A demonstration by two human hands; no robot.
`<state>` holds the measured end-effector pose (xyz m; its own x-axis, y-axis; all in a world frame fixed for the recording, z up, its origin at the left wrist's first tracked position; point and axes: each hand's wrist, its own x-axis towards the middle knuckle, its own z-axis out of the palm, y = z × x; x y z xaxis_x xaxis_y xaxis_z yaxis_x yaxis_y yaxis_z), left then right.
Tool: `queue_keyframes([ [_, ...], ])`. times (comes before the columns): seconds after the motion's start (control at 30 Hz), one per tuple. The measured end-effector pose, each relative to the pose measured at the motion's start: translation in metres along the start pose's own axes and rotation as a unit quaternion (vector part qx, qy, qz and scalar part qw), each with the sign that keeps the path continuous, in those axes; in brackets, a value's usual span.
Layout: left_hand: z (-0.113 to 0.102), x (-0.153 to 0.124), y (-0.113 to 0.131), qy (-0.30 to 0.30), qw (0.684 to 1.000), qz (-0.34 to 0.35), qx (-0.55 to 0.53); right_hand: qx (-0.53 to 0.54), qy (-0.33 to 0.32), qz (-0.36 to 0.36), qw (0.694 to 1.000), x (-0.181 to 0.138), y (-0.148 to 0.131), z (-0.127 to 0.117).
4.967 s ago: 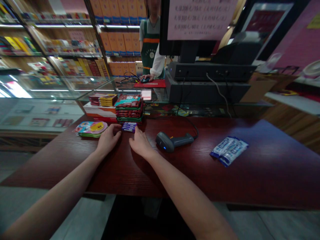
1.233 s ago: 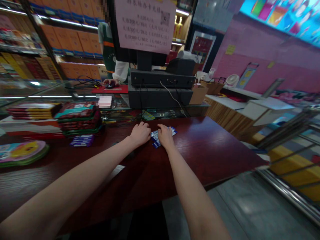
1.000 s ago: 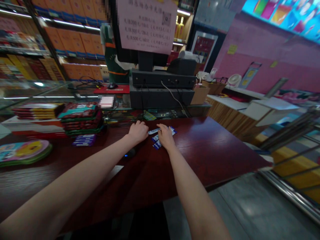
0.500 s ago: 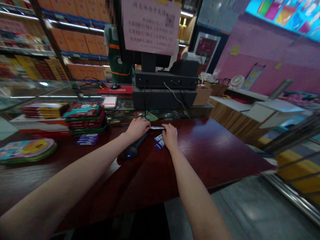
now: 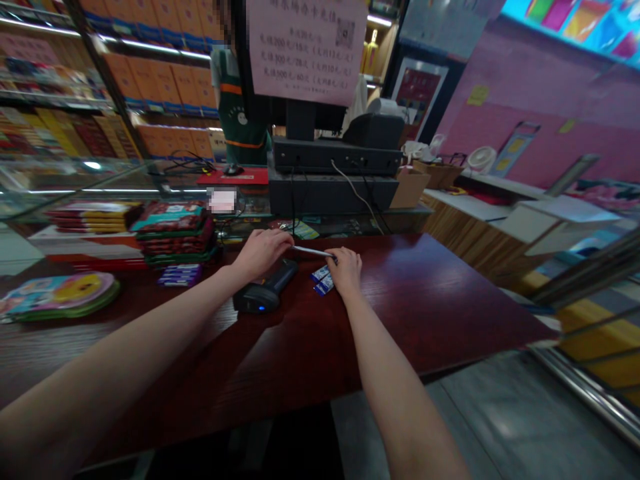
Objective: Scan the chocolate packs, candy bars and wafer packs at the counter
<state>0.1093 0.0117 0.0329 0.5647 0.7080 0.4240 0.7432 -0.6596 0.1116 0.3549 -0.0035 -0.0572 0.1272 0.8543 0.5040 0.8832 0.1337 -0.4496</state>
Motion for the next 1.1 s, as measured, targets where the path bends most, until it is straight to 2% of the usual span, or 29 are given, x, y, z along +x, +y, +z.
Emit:
queue_keyframes([
  [0.4,-0.005,-0.021,-0.028,0.024,0.996,-0.068,-0.061,0.106,0.031,-0.053,0.992,-0.002,-0.022,-0.016],
  [0.6,-0.002,-0.033,-0.048,0.057,0.99,-0.067,-0.112,0.181,0.0,-0.024,0.983,-0.003,-0.037,-0.022],
  [0.77,-0.005,-0.045,-0.057,0.069,0.983,-0.096,-0.141,0.242,-0.031,-0.008,0.97,0.004,-0.046,-0.024],
  [1.1,-0.006,-0.071,-0.064,0.147,0.97,-0.122,-0.147,0.361,-0.036,0.035,0.931,0.015,-0.076,-0.006],
])
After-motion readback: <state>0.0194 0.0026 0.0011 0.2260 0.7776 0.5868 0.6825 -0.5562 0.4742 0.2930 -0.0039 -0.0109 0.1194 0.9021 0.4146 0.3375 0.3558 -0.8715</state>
